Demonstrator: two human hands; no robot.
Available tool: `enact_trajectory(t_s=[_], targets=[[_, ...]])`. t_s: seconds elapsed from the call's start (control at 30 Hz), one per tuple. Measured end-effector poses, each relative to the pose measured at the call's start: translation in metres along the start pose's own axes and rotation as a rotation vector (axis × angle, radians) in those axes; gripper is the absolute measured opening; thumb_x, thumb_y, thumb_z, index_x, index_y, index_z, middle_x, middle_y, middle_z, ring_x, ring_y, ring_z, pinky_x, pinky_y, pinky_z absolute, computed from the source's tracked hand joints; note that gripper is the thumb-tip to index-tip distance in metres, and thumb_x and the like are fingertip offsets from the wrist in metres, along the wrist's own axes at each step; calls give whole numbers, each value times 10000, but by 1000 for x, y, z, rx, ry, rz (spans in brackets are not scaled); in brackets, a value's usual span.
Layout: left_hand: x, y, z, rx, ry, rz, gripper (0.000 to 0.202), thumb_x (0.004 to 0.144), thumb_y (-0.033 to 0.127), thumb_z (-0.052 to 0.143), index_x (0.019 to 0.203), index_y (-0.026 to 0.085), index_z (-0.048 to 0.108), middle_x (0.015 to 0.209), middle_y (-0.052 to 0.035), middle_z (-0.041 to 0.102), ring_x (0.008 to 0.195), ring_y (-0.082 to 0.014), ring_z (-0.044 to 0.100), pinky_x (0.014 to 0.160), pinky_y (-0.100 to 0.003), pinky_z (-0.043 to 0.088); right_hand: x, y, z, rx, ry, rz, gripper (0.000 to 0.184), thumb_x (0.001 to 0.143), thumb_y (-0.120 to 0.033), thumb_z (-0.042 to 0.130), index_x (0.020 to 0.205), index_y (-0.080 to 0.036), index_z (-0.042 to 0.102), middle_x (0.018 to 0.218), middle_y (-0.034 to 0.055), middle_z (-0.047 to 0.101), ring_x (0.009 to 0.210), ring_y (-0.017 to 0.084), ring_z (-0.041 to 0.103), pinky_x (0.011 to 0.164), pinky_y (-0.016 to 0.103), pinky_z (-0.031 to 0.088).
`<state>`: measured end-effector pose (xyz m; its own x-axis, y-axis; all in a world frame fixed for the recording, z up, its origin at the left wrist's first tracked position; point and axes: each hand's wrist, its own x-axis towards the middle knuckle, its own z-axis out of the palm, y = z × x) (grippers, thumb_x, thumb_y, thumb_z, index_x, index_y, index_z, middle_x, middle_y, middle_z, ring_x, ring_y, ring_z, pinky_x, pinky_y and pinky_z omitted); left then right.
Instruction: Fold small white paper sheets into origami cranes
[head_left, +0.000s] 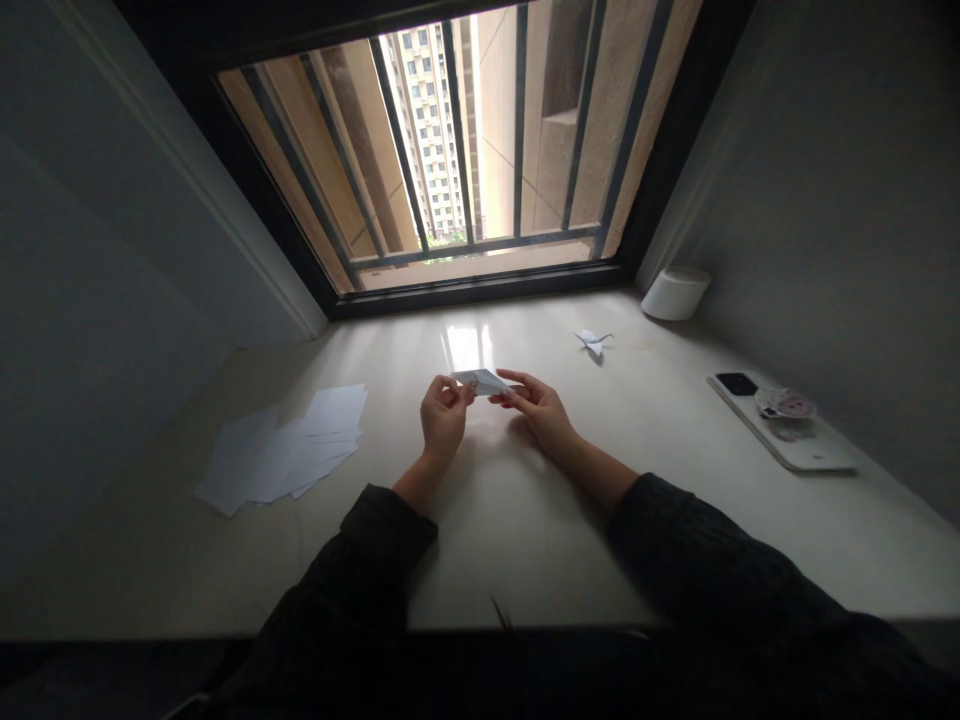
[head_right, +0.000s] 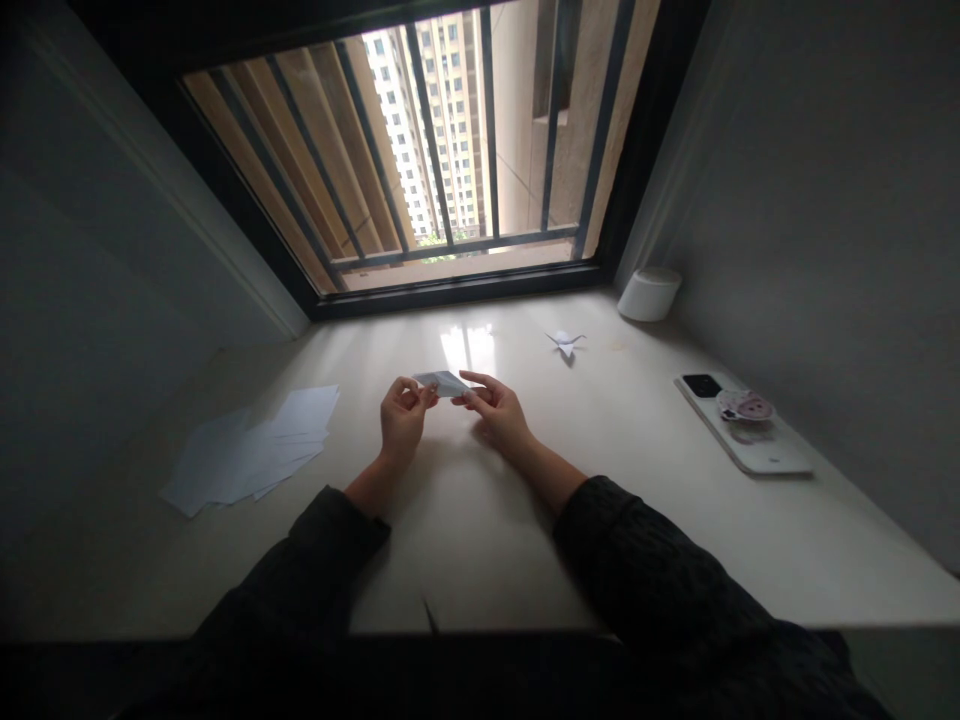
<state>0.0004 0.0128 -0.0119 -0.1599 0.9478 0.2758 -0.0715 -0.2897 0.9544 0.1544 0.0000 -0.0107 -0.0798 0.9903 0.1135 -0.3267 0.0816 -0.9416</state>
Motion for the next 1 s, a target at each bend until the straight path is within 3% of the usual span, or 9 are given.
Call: enact_trajectory(t_s=[0.17,0.3,0.43,0.53,0.67,0.87,1.0], targets=[[-2,0,0,31,-21,43,288,748,369,692,784,190,470,735,-12,696,733,-163,690,681,-284,545,-1,2,4,-7,-1,20,574,648,-431,761,1166,-226,622,873,37,725,731,166,650,670,301,484],[-9,5,3,120,-80,87,242,780,366,662,820,199,493,785,-20,707,755,-169,693,676,-274,534,-2,5,5,-74,38,40,388,676,-489,726,910,-179,705,787,57,721,632,141,607,630,286,476],[-14,11,5,239,-74,113,219,781,365,670,894,220,549,851,-23,717,803,-178,698,672,-255,526,-1,5,3,-115,93,-6,348,673,-513,723,762,-177,698,727,59,708,616,145,593,622,289,477],[-15,15,4,256,-70,105,366,751,352,709,1074,269,559,899,-16,722,764,-175,701,654,-254,530,0,3,-2,-232,164,-102,319,680,-514,720,731,-199,701,720,49,704,642,164,601,624,302,474],[-15,19,4,297,-104,156,585,706,307,757,1246,323,531,798,11,724,662,-164,692,670,-271,539,-1,-3,-7,-499,203,-309,224,736,-464,697,803,-255,743,828,44,714,755,196,615,655,319,463],[-15,23,5,311,-177,245,180,757,311,703,934,292,733,931,-14,740,838,-202,696,758,-318,547,-6,-8,-8,-547,101,-415,169,795,-402,657,904,-313,750,913,47,695,847,211,617,690,338,481],[-12,20,2,311,-162,261,162,773,307,686,923,286,744,947,-29,739,885,-222,692,780,-352,551,-2,-5,-7,-503,62,-381,244,752,-393,701,979,-311,735,927,40,700,803,197,620,715,343,494]])
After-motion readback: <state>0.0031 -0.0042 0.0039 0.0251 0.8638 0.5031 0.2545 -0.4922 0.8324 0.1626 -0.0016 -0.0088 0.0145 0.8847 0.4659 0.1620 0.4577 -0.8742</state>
